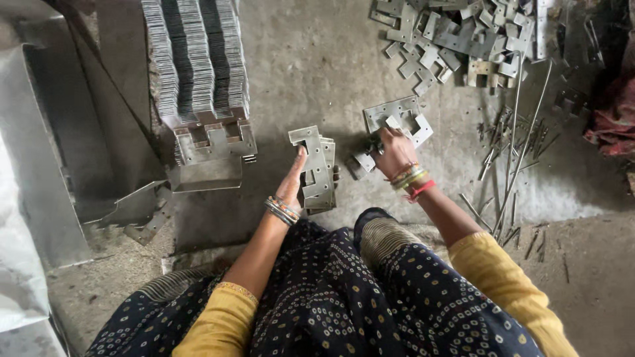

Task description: The person sits on the floor and sorts a pile of small metal brackets, picking them up and stacking them into neat piles. The person occasionally uses a metal rod to move brackets around. The sorted brackets are stacked in organized columns.

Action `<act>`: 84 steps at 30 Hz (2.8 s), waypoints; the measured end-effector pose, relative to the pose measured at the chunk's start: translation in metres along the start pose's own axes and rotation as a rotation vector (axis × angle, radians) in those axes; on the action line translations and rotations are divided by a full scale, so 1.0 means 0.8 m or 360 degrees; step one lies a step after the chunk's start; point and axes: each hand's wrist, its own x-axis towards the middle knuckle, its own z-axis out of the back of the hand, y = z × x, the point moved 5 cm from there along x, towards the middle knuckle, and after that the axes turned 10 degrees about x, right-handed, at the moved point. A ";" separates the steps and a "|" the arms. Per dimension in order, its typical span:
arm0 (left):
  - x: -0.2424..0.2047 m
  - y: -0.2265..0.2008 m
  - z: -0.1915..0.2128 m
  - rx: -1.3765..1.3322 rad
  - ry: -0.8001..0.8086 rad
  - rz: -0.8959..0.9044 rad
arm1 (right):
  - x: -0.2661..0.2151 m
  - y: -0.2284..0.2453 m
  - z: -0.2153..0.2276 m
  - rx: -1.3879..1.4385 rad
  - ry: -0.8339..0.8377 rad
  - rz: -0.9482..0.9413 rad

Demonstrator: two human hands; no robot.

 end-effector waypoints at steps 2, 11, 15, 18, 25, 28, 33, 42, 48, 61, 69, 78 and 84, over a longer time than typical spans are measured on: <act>0.014 0.000 0.013 0.0380 -0.0141 -0.0223 | -0.013 0.029 0.020 0.0094 -0.0090 0.0236; 0.023 0.051 -0.018 -0.0079 0.0440 0.0274 | -0.101 0.187 0.012 -0.0040 0.0019 0.1380; 0.046 0.055 -0.013 0.0173 -0.0049 0.0003 | -0.098 0.170 0.033 0.0235 -0.0111 0.0891; 0.063 0.049 -0.017 0.0347 -0.0167 -0.0339 | -0.100 0.146 0.019 0.0583 -0.0149 0.0168; 0.050 0.018 -0.032 0.0448 -0.0245 -0.0519 | -0.092 0.064 0.069 0.0393 -0.0315 -0.0226; 0.026 0.001 -0.035 0.0363 -0.0226 -0.0380 | -0.084 -0.011 0.135 -0.0291 -0.0322 -0.0417; 0.001 -0.015 -0.068 -0.0108 0.0058 0.0001 | -0.068 -0.051 0.095 -0.0352 0.0103 -0.0040; -0.003 -0.020 -0.071 -0.0157 0.0343 -0.0012 | -0.022 -0.041 0.070 -0.0627 0.0291 0.0988; 0.038 0.015 -0.015 -0.0194 -0.0094 0.0033 | -0.047 0.038 0.082 -0.0402 0.0025 0.1258; 0.081 0.053 0.032 0.0287 0.0163 -0.0330 | -0.004 0.001 0.046 -0.0404 0.0710 0.0197; 0.073 0.035 0.023 -0.0184 0.0178 -0.0190 | -0.036 0.050 0.095 -0.0465 -0.0124 0.0973; 0.071 0.013 -0.005 -0.0091 -0.0006 -0.0079 | 0.068 -0.019 0.072 -0.0582 0.0144 0.0460; 0.045 -0.012 -0.034 0.0023 0.0171 -0.0166 | 0.065 -0.041 0.087 -0.0303 0.0401 -0.0218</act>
